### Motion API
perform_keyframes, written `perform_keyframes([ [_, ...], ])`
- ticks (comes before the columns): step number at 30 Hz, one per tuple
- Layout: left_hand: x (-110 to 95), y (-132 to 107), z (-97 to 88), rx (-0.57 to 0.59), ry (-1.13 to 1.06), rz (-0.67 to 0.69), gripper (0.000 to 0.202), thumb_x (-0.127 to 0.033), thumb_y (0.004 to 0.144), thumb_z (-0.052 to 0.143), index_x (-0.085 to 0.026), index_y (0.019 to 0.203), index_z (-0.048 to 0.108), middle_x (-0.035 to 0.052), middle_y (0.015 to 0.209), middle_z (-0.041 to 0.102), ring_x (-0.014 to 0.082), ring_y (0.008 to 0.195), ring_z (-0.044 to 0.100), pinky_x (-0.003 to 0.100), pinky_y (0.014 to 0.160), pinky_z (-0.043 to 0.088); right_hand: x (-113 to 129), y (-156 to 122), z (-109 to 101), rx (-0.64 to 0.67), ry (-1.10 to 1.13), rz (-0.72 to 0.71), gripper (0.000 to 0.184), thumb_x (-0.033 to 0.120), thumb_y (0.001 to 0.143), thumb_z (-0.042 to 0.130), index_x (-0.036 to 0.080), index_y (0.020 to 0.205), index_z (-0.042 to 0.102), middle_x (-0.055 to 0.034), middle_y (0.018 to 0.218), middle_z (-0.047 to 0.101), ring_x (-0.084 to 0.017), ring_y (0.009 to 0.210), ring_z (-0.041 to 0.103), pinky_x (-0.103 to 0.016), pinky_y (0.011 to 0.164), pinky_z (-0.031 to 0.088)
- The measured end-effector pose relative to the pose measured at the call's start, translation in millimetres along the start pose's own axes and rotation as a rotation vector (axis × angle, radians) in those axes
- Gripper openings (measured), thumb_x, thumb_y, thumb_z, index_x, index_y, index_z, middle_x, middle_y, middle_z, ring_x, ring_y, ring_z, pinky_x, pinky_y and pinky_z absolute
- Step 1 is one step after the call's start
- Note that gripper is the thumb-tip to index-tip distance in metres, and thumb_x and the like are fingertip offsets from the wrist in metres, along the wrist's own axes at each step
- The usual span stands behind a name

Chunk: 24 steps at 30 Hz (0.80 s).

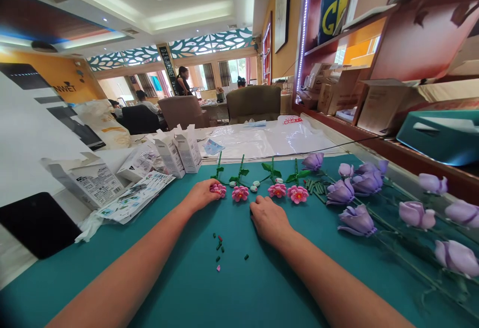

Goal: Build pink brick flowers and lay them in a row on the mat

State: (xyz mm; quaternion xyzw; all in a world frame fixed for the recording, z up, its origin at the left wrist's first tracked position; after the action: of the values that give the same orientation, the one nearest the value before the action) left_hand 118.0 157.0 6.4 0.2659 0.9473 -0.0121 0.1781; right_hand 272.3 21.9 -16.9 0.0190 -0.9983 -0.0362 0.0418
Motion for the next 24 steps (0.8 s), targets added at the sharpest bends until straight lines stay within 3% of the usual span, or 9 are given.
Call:
perform_keyframes([
  [5,3.3,-5.6,-6.8,0.017,-0.013,-0.021,0.06,-0.033,0.066,0.064,-0.02,0.123,0.05,0.0073,0.109,0.064,0.0243,0.092,0.06,0.026,0.07,0.043,1.2,-0.2,-1.4,-0.007,-0.011,-0.004,0.017,0.018,0.087,0.042,0.018,0.089,0.059,-0.0087,0.1,0.057,-0.02,0.091,0.051,-0.027,0.061,0.034],
  [10,11.5,-8.2,-9.2,0.048,-0.047,-0.04,0.069,-0.039,0.062,0.068,-0.02,0.125,0.048,0.0077,0.109,0.064,0.0246,0.093,0.061,0.026,0.067,0.044,2.3,-0.7,-1.9,-0.022,-0.027,0.003,0.016,0.017,0.087,0.042,0.018,0.086,0.058,-0.0078,0.098,0.057,-0.02,0.089,0.051,-0.026,0.057,0.032],
  [15,16.8,-5.4,-8.0,0.052,-0.109,-0.043,0.065,-0.044,0.062,0.068,-0.02,0.12,0.052,0.0068,0.107,0.064,0.0219,0.091,0.061,0.025,0.07,0.045,2.8,-1.1,-1.6,-0.022,-0.011,0.0,0.016,0.018,0.088,0.042,0.018,0.086,0.058,-0.008,0.098,0.056,-0.021,0.091,0.051,-0.026,0.059,0.033],
  [19,25.2,6.3,-16.7,-0.015,-0.211,-0.098,0.055,-0.059,0.074,0.05,-0.017,0.109,0.056,0.0079,0.105,0.065,0.0205,0.088,0.061,0.025,0.068,0.045,2.7,-0.7,-1.5,-0.02,-0.007,0.0,0.015,0.017,0.087,0.043,0.018,0.086,0.058,-0.0081,0.097,0.056,-0.021,0.09,0.051,-0.026,0.058,0.033],
  [21,31.0,17.4,-20.3,-0.045,-0.213,-0.128,0.047,-0.055,0.079,0.044,-0.016,0.101,0.059,0.0081,0.1,0.067,0.0203,0.088,0.061,0.025,0.066,0.044,2.5,-0.1,-1.1,-0.024,-0.009,-0.001,0.014,0.016,0.087,0.043,0.018,0.085,0.057,-0.0077,0.097,0.056,-0.021,0.09,0.051,-0.026,0.059,0.033],
  [24,40.7,37.7,-16.9,-0.031,-0.193,-0.187,0.034,-0.045,0.076,0.05,-0.015,0.086,0.064,0.007,0.085,0.069,0.0198,0.079,0.062,0.024,0.059,0.043,1.7,1.0,0.4,-0.023,-0.002,-0.003,0.016,0.017,0.088,0.042,0.018,0.084,0.057,-0.0076,0.097,0.056,-0.021,0.09,0.051,-0.027,0.06,0.034],
])
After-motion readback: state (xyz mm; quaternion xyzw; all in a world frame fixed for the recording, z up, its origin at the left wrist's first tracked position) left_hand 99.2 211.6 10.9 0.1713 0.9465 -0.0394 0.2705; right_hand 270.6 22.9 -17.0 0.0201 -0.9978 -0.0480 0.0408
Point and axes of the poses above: each hand's wrist, its own y-axis towards the middle knuckle, its own z-axis out of the palm, x = y × z, the point moved 5 cm from there along y, towards the middle knuckle
